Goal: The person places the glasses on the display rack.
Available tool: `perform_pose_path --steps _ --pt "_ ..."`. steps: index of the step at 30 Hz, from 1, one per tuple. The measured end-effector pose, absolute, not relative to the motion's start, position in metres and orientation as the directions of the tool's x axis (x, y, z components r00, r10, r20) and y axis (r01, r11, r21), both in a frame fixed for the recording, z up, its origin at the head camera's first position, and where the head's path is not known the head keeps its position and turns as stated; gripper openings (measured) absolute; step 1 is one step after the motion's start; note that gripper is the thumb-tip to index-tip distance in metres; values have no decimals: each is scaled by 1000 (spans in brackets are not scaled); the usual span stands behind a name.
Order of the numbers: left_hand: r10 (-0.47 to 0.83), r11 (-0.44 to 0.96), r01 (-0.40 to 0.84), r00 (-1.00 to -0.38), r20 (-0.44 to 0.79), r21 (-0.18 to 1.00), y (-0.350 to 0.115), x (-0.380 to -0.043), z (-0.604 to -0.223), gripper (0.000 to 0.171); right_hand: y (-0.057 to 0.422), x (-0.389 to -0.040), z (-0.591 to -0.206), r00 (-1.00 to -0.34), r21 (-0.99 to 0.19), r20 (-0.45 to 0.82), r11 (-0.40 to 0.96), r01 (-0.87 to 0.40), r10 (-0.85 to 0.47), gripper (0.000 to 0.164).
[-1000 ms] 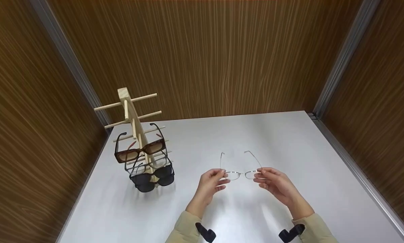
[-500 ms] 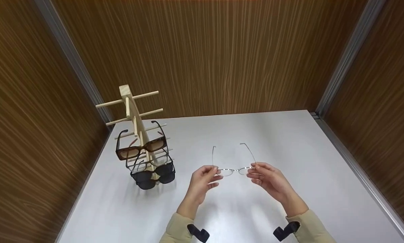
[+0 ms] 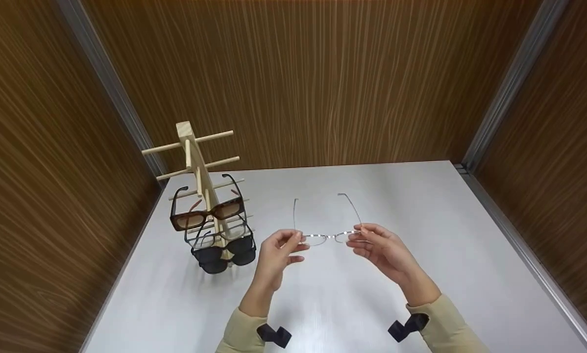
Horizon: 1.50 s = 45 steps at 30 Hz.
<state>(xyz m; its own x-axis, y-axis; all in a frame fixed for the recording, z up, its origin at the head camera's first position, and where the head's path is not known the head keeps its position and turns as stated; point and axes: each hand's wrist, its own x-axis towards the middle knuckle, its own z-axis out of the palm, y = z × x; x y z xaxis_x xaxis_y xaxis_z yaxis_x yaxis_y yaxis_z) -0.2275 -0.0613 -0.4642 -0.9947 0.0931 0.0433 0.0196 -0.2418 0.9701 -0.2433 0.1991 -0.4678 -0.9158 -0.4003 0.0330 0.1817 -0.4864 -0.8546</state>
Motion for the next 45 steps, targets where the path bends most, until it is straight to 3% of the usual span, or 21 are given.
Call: perform_pose_path --steps 16,45 --pt "55 -240 83 -994 99 967 -90 -216 -430 32 169 -249 -441 -899 -857 100 -495 140 -427 18" --pt "-156 -192 238 -965 209 952 -140 -186 -377 24 98 -257 -394 -852 -847 204 -524 93 -482 17"
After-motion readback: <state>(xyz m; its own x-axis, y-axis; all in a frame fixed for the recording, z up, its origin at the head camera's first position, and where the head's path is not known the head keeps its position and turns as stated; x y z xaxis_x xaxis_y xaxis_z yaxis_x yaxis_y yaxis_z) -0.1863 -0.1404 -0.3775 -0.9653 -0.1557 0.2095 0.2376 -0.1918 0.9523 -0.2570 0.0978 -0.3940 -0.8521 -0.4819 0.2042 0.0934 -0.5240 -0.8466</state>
